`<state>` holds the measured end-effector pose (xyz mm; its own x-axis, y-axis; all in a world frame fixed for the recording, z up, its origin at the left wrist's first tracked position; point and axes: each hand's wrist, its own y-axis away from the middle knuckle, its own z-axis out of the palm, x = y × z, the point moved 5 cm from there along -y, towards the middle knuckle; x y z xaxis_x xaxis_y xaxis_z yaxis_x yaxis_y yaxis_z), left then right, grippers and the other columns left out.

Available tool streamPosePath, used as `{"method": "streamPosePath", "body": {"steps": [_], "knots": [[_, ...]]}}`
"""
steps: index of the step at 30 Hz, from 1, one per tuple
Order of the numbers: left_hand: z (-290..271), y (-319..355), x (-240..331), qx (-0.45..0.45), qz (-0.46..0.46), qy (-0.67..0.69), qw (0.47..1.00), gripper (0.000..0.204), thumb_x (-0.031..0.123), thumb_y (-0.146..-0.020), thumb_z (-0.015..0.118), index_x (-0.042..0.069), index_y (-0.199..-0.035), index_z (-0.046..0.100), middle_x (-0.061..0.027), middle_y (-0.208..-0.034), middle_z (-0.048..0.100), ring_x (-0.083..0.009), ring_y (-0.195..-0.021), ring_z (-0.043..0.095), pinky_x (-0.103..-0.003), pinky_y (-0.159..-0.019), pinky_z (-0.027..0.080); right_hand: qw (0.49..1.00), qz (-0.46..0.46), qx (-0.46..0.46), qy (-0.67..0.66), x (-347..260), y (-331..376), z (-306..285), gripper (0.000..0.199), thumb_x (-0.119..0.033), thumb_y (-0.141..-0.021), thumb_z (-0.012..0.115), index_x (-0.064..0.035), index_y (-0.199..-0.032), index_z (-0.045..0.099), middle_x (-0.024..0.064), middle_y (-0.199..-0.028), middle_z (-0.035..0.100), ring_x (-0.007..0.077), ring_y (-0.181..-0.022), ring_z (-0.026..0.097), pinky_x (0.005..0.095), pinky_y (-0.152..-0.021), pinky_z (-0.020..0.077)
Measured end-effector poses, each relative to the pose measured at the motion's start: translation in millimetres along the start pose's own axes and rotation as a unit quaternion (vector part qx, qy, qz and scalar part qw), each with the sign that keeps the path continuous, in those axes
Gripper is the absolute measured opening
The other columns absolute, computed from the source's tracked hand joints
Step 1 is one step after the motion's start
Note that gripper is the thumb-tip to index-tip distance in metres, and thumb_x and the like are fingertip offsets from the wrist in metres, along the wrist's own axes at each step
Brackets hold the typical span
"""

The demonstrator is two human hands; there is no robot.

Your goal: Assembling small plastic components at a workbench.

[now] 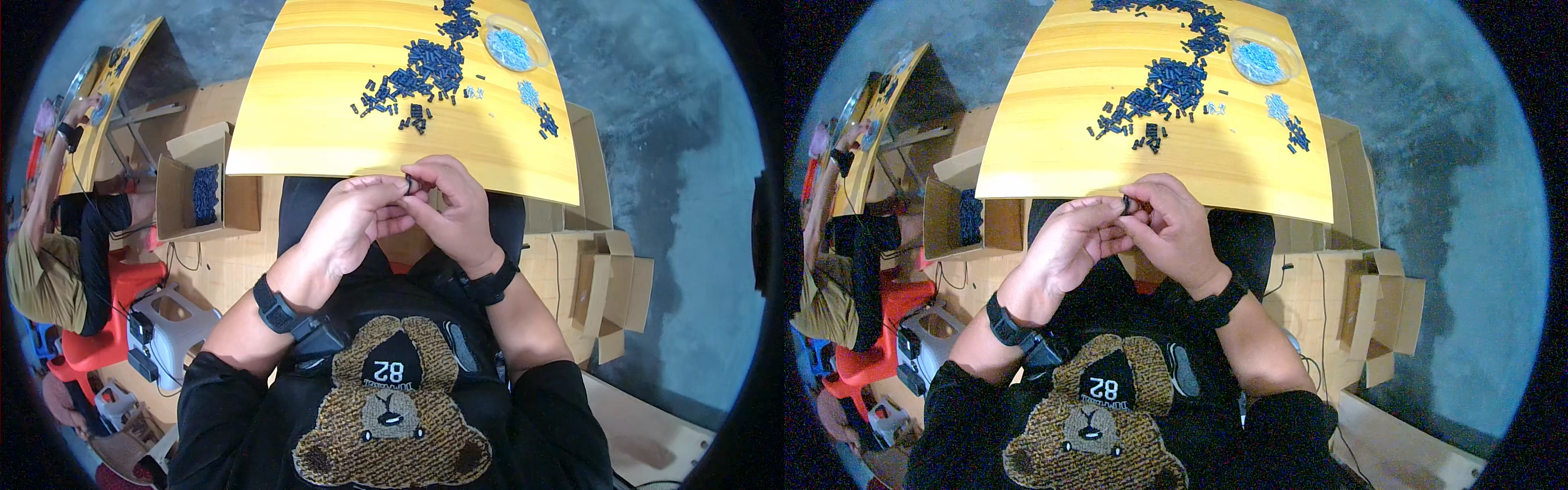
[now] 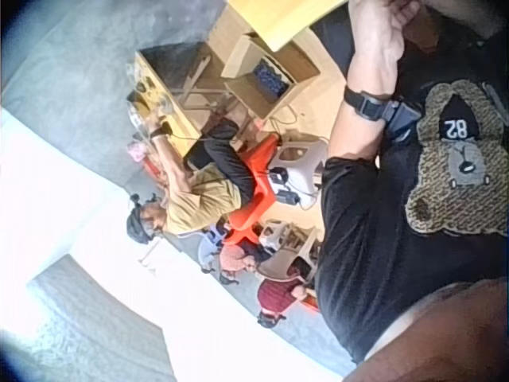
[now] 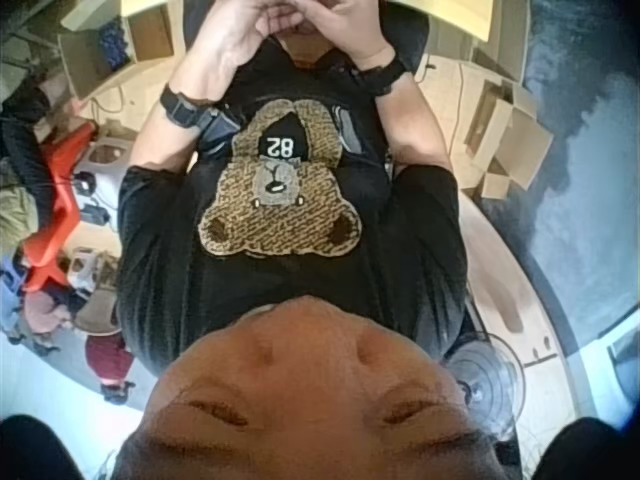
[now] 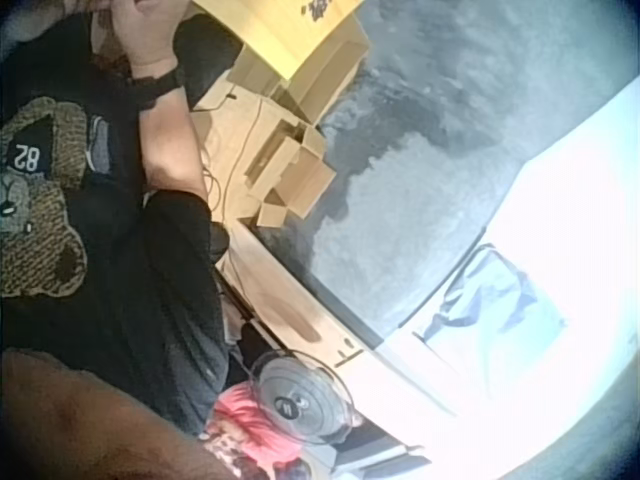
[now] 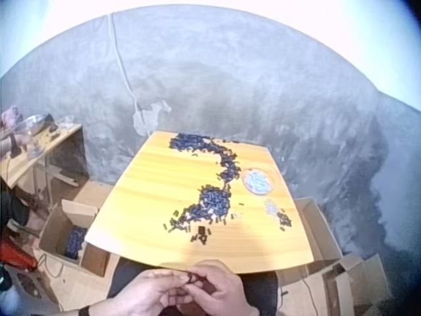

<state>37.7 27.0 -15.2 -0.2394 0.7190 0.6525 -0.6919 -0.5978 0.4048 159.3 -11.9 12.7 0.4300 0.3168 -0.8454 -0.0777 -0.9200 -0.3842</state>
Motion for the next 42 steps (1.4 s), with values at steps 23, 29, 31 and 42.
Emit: {"method": "streamPosePath", "body": {"steps": [23,29,31,42], "knots": [[-37.8,-39.0,-40.6,0.079,-0.075,-0.003,0.994,0.016,0.013,-0.089,0.052,0.000,-0.095,0.059,-0.0051,-0.082,0.062,-0.0118,-0.073,0.059,-0.025,-0.069,0.051,0.964,0.003,-0.038,0.262,29.5,5.1,13.5,0.018,-0.009,-0.063,0.066,-0.0055,-0.071,0.050,0.0102,-0.075,0.048,0.0293,-0.077,0.049,0.0382,-0.065,0.0421],[-45.1,-43.9,-47.5,0.049,-0.071,0.012,0.996,0.015,0.012,-0.087,0.055,0.002,-0.096,0.061,-0.0059,-0.093,0.064,-0.0129,-0.082,0.061,-0.026,-0.076,0.049,0.963,-0.002,-0.040,0.267,30.5,4.7,12.2,0.014,-0.010,-0.065,0.063,-0.0053,-0.070,0.051,0.0103,-0.075,0.048,0.0292,-0.077,0.049,0.0380,-0.064,0.0425],[-46.0,-44.0,-47.6,0.053,-0.067,0.009,0.996,0.014,0.012,-0.087,0.055,0.002,-0.095,0.061,-0.0058,-0.093,0.064,-0.0129,-0.082,0.061,-0.026,-0.076,0.049,0.963,-0.003,-0.040,0.268,30.4,4.1,12.2,0.013,-0.010,-0.065,0.063,-0.0054,-0.070,0.051,0.0102,-0.074,0.049,0.0290,-0.077,0.050,0.0379,-0.064,0.0430],[-46.0,-46.4,-48.0,0.104,-0.050,0.016,0.993,0.012,0.008,-0.088,0.051,0.001,-0.094,0.059,-0.0064,-0.087,0.062,-0.0140,-0.076,0.059,-0.027,-0.072,0.048,0.957,-0.004,-0.082,0.278,32.7,1.4,15.1,0.013,-0.014,-0.069,0.063,-0.0054,-0.068,0.054,0.0092,-0.071,0.053,0.0282,-0.074,0.053,0.0379,-0.064,0.0451]]}}
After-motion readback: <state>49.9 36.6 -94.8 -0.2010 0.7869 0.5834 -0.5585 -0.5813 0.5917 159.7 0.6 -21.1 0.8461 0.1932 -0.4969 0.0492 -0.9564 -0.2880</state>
